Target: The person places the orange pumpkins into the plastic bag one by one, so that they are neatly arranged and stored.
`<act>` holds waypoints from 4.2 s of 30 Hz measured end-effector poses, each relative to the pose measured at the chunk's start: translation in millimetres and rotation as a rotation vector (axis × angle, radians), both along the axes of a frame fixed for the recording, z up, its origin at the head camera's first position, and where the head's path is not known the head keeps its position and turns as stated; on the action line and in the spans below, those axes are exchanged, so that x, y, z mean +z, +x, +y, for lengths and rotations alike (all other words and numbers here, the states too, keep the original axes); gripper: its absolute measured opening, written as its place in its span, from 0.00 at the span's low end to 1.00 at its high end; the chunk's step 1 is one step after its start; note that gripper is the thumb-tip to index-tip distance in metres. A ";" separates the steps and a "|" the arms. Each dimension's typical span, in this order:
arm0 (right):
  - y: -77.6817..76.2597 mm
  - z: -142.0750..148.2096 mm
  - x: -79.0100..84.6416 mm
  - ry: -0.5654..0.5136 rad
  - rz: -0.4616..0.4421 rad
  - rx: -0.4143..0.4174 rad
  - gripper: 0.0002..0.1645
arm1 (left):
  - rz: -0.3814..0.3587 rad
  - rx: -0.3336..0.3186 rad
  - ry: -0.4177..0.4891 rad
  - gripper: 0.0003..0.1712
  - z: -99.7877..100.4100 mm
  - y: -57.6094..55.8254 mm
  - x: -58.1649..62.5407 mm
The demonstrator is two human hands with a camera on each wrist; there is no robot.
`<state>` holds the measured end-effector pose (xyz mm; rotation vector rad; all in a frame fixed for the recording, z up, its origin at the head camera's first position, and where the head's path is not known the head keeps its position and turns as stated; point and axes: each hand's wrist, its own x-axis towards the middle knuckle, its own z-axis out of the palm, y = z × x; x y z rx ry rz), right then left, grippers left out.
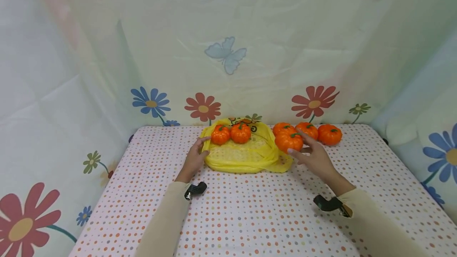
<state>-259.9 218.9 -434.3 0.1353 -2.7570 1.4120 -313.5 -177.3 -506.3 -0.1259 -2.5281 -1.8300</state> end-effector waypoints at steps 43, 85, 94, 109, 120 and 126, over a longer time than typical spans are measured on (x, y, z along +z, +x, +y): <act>-65.4 -93.5 -29.4 0.366 -0.056 -0.049 0.50 | 0.053 -0.020 0.012 0.28 1.2 2.6 3.3; -115.5 -1.4 -25.7 0.282 -0.163 0.045 0.51 | 0.046 -0.010 0.027 0.28 2.9 -0.5 0.2; -121.4 0.5 -31.2 0.356 -0.069 0.039 0.46 | 0.040 -0.011 0.026 0.28 1.3 -2.4 -0.8; -95.0 -12.4 -20.5 0.127 0.195 -0.130 0.45 | 0.046 -0.013 0.030 0.28 2.7 -0.3 0.1; -52.4 -99.9 -2.1 0.063 0.288 0.221 0.43 | 0.058 -0.018 0.054 0.33 -0.8 -1.4 -0.9; -50.3 -143.6 -19.9 0.127 0.247 0.318 0.41 | 0.052 -0.019 0.080 0.35 -1.3 -1.2 -0.6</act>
